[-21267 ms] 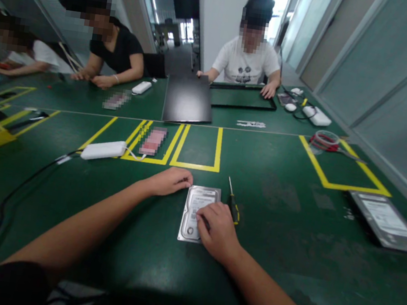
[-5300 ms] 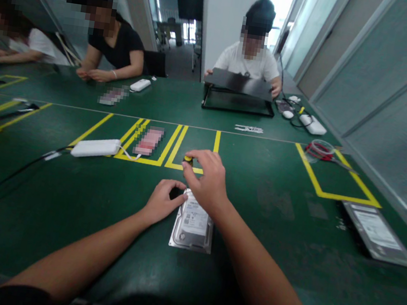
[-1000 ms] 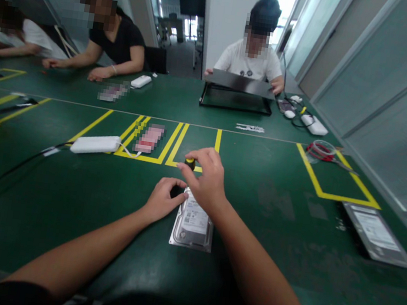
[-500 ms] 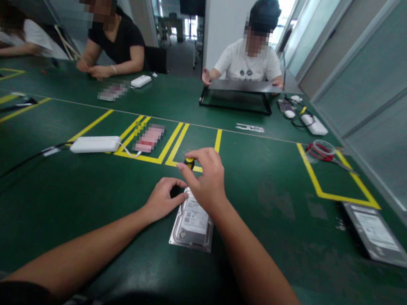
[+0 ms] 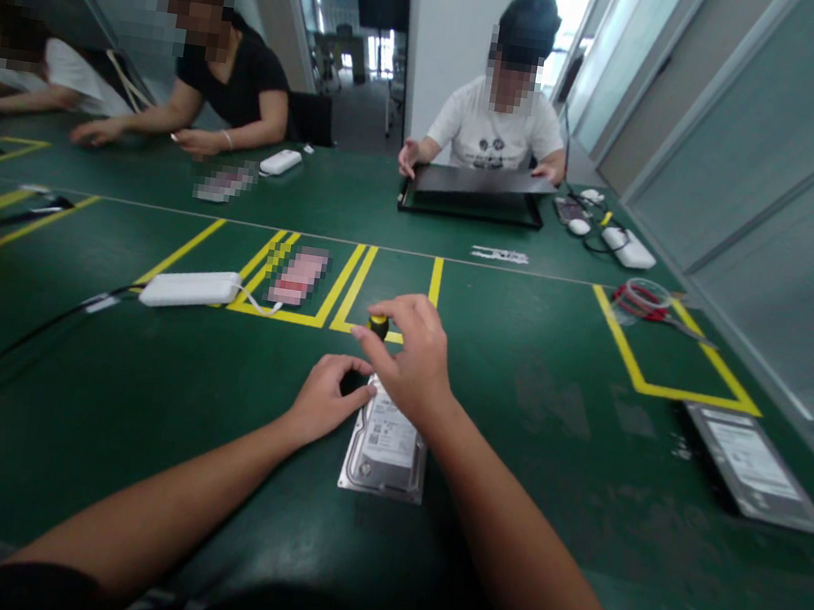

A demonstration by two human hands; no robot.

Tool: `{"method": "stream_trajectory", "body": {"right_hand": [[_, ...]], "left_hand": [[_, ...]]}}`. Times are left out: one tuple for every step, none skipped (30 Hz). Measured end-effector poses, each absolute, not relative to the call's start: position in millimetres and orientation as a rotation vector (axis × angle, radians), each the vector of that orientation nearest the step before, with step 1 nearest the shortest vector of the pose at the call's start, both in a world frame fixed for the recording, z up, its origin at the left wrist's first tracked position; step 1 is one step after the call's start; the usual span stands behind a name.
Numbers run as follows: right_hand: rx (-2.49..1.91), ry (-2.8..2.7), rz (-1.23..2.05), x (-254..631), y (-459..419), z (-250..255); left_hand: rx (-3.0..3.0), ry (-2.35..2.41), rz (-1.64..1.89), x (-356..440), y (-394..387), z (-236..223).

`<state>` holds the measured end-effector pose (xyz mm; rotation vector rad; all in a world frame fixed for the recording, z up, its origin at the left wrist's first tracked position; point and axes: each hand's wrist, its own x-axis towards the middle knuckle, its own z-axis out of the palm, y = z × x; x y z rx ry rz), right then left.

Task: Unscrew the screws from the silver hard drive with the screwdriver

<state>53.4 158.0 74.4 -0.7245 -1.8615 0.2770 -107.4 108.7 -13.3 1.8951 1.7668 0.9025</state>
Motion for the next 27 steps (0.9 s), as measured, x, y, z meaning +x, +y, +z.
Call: {"method": "stream_trajectory", "body": {"right_hand": [[-0.726,-1.861,0.267,53.3,158.4,74.0],[-0.727,-1.863,0.256,53.2,158.6,73.5],[-0.727,-1.86,0.248,53.0,158.7,72.9],[-0.727,-1.854,0.245,52.8,158.5,72.4],[-0.73,-1.845,0.249,52.7,158.2,71.9],[-0.736,-1.837,0.255,52.6,157.8,71.6],[-0.743,-1.833,0.261,52.6,157.4,71.5],[-0.747,-1.832,0.264,52.6,157.0,71.5],[-0.744,-1.835,0.263,52.6,156.7,71.7],[-0.732,-1.842,0.258,52.7,156.6,72.0],[-0.714,-1.85,0.254,52.7,156.7,72.3],[-0.698,-1.857,0.251,52.6,157.0,72.5],[-0.687,-1.86,0.248,52.6,157.5,72.6],[-0.684,-1.861,0.243,52.5,158.1,72.6],[-0.689,-1.86,0.238,52.4,158.8,72.4],[-0.698,-1.857,0.231,52.4,159.4,72.1],[-0.706,-1.854,0.223,52.5,159.9,71.8],[-0.711,-1.854,0.215,52.5,160.2,71.7],[-0.713,-1.857,0.205,52.6,160.3,71.7],[-0.713,-1.861,0.194,52.7,160.1,71.8],[-0.71,-1.864,0.183,52.7,159.8,72.2],[-0.706,-1.867,0.175,52.7,159.3,72.6],[-0.701,-1.867,0.171,52.7,158.7,73.2],[-0.698,-1.868,0.17,52.6,158.2,73.6],[-0.695,-1.866,0.17,52.5,157.7,74.0],[-0.696,-1.865,0.173,52.3,157.3,74.1],[-0.696,-1.865,0.178,52.2,157.2,73.9]], "left_hand": [[1.897,1.764,0.904,-107.5,108.8,-13.2],[1.899,1.762,0.906,-107.6,108.9,-13.4],[1.9,1.76,0.908,-107.8,109.0,-13.8],[1.901,1.759,0.909,-107.9,109.0,-14.4],[1.902,1.758,0.909,-108.1,109.0,-15.0],[1.903,1.758,0.908,-108.3,109.0,-15.7],[1.903,1.758,0.908,-108.5,108.9,-16.3],[1.903,1.759,0.909,-108.6,108.9,-16.8],[1.902,1.76,0.911,-108.7,108.8,-17.3],[1.901,1.761,0.913,-108.7,108.7,-17.5],[1.9,1.762,0.917,-108.6,108.6,-17.6],[1.901,1.762,0.921,-108.5,108.5,-17.5],[1.902,1.76,0.925,-108.3,108.4,-17.3],[1.903,1.758,0.928,-108.1,108.3,-16.9],[1.904,1.756,0.929,-108.0,108.2,-16.6],[1.905,1.755,0.929,-107.9,108.1,-16.2],[1.906,1.754,0.927,-107.8,108.0,-15.9],[1.906,1.755,0.925,-107.8,108.0,-15.8],[1.906,1.757,0.922,-107.8,108.1,-15.7],[1.906,1.758,0.919,-107.9,108.2,-15.7],[1.906,1.758,0.917,-108.0,108.3,-15.8],[1.906,1.758,0.916,-108.0,108.4,-15.8],[1.906,1.757,0.915,-108.1,108.5,-15.9],[1.907,1.755,0.914,-108.1,108.6,-15.9],[1.908,1.754,0.916,-108.1,108.6,-15.8],[1.908,1.754,0.916,-108.1,108.5,-15.7],[1.907,1.754,0.916,-108.0,108.4,-15.6]]}}
